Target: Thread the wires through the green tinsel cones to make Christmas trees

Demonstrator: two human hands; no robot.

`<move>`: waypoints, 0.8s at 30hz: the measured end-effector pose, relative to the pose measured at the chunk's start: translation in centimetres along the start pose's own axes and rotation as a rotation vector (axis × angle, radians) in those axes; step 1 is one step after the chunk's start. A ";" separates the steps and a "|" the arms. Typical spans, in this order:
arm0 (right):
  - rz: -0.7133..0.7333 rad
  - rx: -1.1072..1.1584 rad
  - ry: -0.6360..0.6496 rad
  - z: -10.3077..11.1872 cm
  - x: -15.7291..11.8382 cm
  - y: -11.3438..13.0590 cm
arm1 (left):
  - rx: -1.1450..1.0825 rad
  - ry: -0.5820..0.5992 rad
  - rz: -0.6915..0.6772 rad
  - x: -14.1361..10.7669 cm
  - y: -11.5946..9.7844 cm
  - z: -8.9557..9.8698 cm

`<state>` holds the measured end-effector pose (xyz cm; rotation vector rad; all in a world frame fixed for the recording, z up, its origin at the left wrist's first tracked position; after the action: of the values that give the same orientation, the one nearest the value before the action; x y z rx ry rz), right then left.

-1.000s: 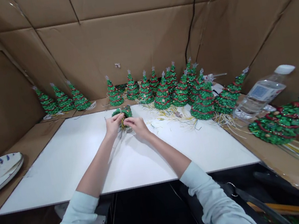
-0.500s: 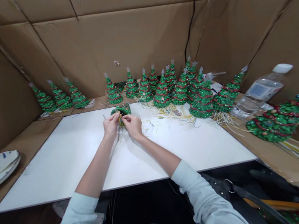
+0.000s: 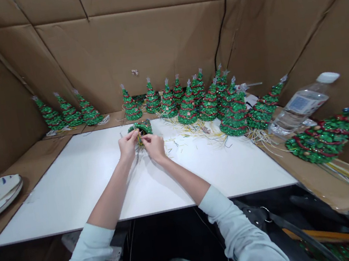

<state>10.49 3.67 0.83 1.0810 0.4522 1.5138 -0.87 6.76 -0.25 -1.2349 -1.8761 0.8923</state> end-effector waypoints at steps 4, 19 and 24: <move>0.023 -0.031 0.005 -0.1 0.1 -0.1 | 0.043 0.021 -0.030 0.1 0.1 0.2; 0.190 -0.339 0.348 1.2 1.1 -0.9 | 0.134 0.049 -0.056 0.4 -0.4 0.3; 0.228 -0.538 0.410 0.6 -0.1 -0.5 | 0.166 0.059 -0.117 0.3 -0.6 0.4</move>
<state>11.30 3.53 0.70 0.4094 0.1771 1.9249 -1.61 6.78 0.08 -1.0300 -1.7698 0.9179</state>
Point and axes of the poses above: each hand's wrist, its own x-axis towards the middle knuckle, its own z-axis out of the back of the hand, y = z × x, the point moved 3 cm from there along x, towards the middle knuckle, and after that the axes turned 11 degrees about -x, right-handed, at the moved point
